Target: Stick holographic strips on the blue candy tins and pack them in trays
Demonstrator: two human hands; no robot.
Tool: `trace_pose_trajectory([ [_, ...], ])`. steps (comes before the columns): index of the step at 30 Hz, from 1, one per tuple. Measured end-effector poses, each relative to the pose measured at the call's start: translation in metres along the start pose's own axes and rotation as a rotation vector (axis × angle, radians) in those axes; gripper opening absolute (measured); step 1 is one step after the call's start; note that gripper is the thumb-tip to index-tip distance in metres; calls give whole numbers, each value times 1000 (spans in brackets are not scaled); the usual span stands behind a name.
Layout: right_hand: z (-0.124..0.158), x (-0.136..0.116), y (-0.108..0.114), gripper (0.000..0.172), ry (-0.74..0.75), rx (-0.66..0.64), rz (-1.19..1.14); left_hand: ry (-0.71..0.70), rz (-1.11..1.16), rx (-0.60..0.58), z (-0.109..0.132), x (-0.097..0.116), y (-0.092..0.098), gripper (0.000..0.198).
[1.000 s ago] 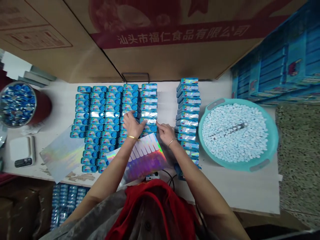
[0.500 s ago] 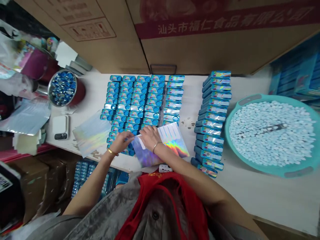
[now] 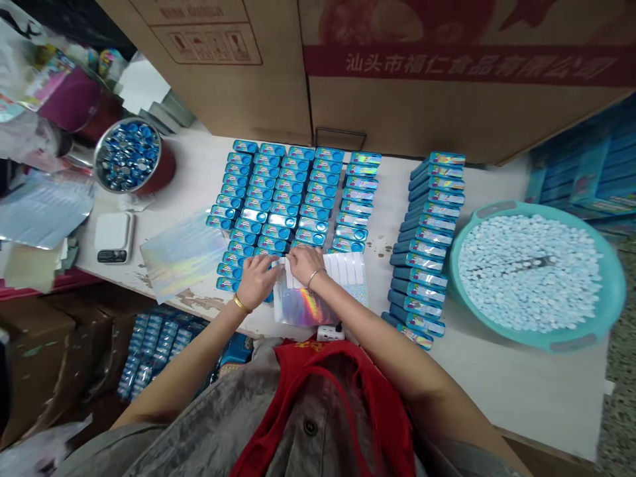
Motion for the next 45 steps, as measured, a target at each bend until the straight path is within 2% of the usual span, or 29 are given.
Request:
trace_pose_trajectory([
  [4,0,5,-10,25,17,26,47,23,168,12,30,10,24,10],
  [6,3,7,-13,25,42,83,24,159,344,83,38,11,43,13],
  [9,15,4,-5,32,146,303,-170,461,733,229,36,4,60,16],
  [12,36,-1,12,51,261,524,-485,676,1108,266,19,1,49,19],
  [14,48,-3,22,52,243,561,-639,745,1278,243,4,5,36,23],
  [18,60,8,34,39,28,571,-807,764,1441,143,-26,28,14,30],
  [23,72,56,51,42,-167,795,-918,748,1548,51,-60,63,12,33],
  [25,79,74,55,51,-248,836,-985,720,1567,18,-72,77,13,32],
  [27,83,85,56,57,-282,799,-1064,693,1581,-11,-83,89,11,31],
  [30,86,93,62,44,-285,770,-1076,692,1589,-56,-100,102,-4,32],
  [34,86,109,75,37,-276,859,-897,693,1500,-108,-121,113,-35,31],
  [36,84,122,78,34,-266,865,-779,651,1355,-82,-132,115,-44,26],
  [40,81,148,77,31,-273,853,-578,542,934,44,-148,118,-48,18],
  [45,76,167,70,28,-268,830,-437,515,571,54,-155,124,-56,13],
])
Point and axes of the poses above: each hand's wrist, its own z-axis away from the middle knuckle, its own y-axis out of the back of the hand, x = y × z, the point moved 4 cm from there along -z, towards the middle knuckle, and after that the axes turned 14 degrees about y, right-handed, at the moved point
